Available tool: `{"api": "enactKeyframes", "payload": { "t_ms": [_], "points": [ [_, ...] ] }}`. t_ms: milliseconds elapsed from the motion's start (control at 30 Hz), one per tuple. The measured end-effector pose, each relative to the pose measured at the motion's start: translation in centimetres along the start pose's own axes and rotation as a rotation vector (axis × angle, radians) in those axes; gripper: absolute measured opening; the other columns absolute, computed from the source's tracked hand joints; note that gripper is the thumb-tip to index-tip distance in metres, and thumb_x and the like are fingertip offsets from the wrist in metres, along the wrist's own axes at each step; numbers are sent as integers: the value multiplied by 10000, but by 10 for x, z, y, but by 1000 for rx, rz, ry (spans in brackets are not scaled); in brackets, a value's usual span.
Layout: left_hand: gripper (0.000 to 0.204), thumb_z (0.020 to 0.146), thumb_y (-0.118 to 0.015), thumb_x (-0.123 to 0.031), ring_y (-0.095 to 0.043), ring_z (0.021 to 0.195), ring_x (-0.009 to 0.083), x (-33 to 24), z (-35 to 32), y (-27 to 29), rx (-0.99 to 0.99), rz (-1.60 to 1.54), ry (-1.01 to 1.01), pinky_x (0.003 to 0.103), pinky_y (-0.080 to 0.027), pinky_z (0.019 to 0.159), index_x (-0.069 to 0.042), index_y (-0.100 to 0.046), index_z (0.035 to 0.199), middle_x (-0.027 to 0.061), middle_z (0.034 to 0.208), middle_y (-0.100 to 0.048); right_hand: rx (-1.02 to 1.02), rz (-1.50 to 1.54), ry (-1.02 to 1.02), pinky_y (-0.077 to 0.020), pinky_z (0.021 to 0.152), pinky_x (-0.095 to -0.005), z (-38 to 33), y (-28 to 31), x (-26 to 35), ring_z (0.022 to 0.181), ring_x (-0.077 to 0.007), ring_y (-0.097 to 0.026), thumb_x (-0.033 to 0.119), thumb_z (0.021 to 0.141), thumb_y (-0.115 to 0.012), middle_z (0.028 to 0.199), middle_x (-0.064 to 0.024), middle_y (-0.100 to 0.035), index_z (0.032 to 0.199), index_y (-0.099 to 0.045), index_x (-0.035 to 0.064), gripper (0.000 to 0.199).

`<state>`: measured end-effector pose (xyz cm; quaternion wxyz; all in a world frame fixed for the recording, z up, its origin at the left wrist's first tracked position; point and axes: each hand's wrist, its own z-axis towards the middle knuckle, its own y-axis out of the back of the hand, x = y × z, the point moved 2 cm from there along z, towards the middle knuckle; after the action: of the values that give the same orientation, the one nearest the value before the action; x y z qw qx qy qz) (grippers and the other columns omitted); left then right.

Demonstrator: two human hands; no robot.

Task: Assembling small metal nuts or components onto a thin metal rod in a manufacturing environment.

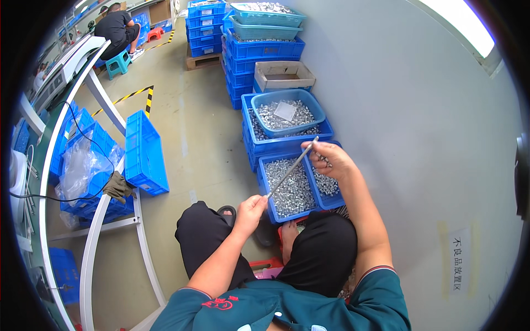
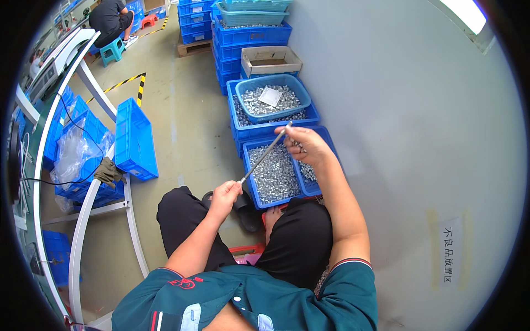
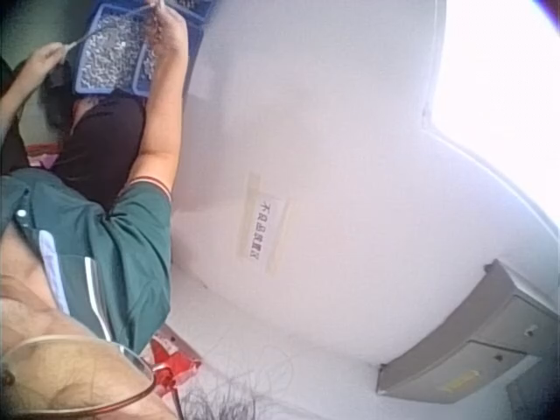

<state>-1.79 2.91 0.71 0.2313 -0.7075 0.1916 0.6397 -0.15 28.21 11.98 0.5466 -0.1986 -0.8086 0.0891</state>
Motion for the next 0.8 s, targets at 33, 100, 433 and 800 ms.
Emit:
{"api": "enactKeyframes", "payload": {
  "t_ms": [33,100,433,800],
  "points": [
    [302,912,-515,-267,-317,501,12,6,3,1,3,-59,16,193,-249,451,-43,-535,712,-81,556,-383,-35,-144,-103,-239,377,-144,-2,-5,-1,486,-22,-333,285,881,-561,654,27,-442,1085,-575,45,316],
    [321,920,-498,-288,-265,472,8,6,5,-3,15,-126,27,191,-193,429,-64,-511,690,-90,534,-322,-11,-33,-141,-244,378,-137,-3,4,-5,486,-19,-336,297,878,-567,670,17,-456,1066,-565,35,322],
    [319,914,-509,-289,-277,474,6,6,3,-2,-26,-47,-22,191,-204,431,-70,-520,684,-88,528,-340,-109,363,-57,-243,321,-153,8,36,-10,465,-46,-378,135,872,-484,721,-39,-494,951,-522,15,149],
    [272,893,-545,-235,-372,532,26,4,0,0,-3,69,0,213,-311,475,-22,-567,727,-64,570,-441,80,436,64,-231,336,-153,6,35,-6,462,-36,-351,172,843,-594,652,0,-455,925,-567,37,161]
  ]
}}
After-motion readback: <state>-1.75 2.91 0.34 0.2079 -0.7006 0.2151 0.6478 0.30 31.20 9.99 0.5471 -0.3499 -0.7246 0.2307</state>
